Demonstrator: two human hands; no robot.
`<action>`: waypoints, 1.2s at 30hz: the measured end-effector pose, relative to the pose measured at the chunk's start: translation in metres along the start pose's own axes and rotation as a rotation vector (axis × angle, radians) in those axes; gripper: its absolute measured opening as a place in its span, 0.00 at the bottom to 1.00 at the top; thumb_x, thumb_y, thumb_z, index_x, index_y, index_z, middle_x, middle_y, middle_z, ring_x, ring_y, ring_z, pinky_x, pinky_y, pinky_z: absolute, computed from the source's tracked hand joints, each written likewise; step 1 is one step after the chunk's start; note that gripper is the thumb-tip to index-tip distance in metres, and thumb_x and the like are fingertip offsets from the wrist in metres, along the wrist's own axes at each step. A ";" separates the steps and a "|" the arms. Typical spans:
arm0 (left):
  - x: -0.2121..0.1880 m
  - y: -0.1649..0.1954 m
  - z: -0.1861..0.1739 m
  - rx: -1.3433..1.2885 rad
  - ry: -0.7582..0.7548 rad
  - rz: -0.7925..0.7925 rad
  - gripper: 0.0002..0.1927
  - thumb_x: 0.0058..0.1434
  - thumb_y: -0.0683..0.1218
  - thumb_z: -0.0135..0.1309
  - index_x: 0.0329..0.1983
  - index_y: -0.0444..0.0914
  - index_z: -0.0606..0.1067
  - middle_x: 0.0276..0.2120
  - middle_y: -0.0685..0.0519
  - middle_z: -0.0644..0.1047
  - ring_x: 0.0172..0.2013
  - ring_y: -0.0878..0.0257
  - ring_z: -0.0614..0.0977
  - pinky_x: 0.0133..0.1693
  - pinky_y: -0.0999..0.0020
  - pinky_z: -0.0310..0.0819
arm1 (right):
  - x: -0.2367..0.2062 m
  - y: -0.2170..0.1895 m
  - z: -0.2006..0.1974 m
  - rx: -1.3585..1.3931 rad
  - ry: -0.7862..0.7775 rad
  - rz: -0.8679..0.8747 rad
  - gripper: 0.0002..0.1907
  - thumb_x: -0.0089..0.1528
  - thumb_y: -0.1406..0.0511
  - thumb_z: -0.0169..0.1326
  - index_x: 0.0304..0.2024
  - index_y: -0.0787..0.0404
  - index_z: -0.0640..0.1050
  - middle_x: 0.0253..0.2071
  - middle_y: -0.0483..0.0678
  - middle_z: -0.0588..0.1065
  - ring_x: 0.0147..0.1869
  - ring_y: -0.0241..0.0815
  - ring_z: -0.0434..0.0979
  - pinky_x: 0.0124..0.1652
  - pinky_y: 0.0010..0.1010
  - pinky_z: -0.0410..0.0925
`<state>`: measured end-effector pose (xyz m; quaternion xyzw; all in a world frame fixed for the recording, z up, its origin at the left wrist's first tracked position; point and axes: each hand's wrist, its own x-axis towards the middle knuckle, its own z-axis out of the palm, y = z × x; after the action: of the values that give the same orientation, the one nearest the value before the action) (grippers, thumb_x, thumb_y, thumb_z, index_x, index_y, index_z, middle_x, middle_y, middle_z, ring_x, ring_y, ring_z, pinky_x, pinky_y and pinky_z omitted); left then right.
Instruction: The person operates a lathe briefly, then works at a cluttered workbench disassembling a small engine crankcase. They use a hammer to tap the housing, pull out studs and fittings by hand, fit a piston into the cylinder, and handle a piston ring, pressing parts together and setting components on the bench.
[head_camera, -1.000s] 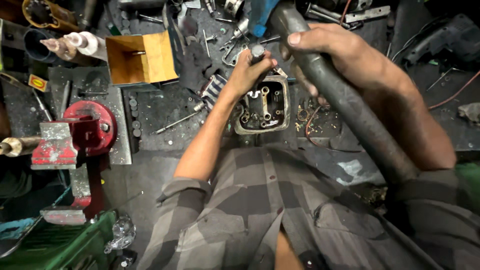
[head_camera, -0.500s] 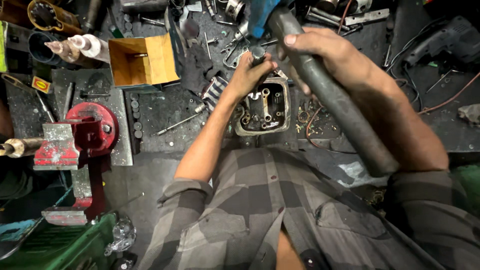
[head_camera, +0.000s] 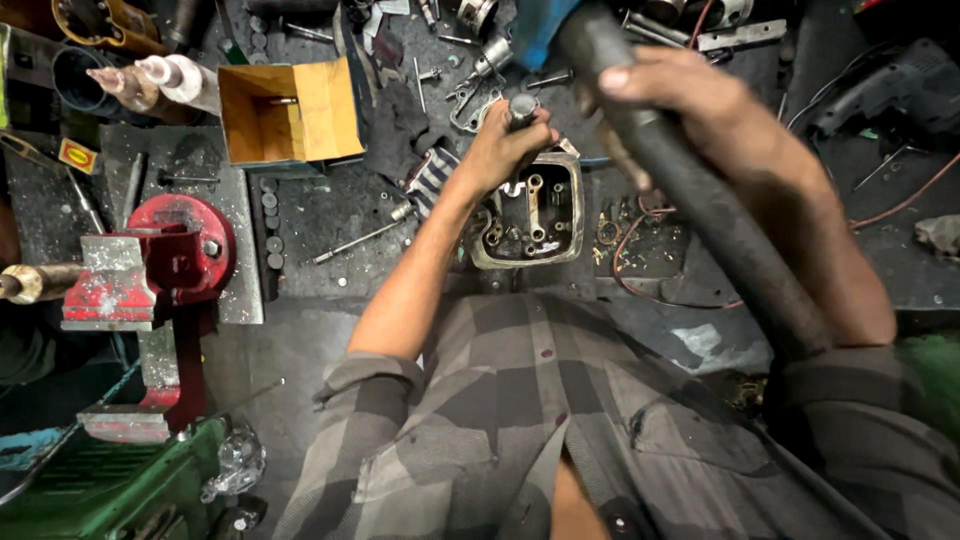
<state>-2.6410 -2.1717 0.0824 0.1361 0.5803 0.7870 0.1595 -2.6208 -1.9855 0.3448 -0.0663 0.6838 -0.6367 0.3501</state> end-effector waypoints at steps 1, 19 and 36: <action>0.000 0.000 0.000 -0.021 0.014 -0.031 0.04 0.62 0.42 0.56 0.34 0.37 0.74 0.28 0.61 0.78 0.34 0.73 0.82 0.37 0.74 0.75 | -0.003 -0.007 0.003 0.013 -0.003 -0.045 0.23 0.66 0.50 0.49 0.49 0.61 0.75 0.20 0.43 0.70 0.18 0.31 0.70 0.19 0.24 0.64; -0.004 -0.002 0.014 0.190 0.180 -0.045 0.10 0.61 0.46 0.60 0.27 0.37 0.75 0.23 0.61 0.75 0.27 0.74 0.73 0.29 0.73 0.64 | -0.016 -0.004 0.002 -0.017 0.059 -0.167 0.23 0.67 0.50 0.47 0.51 0.62 0.74 0.22 0.43 0.71 0.20 0.30 0.69 0.21 0.21 0.63; -0.005 -0.003 0.010 0.071 0.078 -0.036 0.10 0.59 0.47 0.59 0.33 0.35 0.74 0.29 0.57 0.80 0.33 0.70 0.81 0.37 0.72 0.74 | -0.013 0.018 -0.002 0.020 0.059 0.037 0.22 0.65 0.52 0.48 0.50 0.63 0.73 0.21 0.45 0.70 0.19 0.32 0.69 0.18 0.23 0.64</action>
<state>-2.6324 -2.1638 0.0821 0.1006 0.6158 0.7677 0.1460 -2.6061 -1.9734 0.3331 -0.0315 0.6885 -0.6387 0.3421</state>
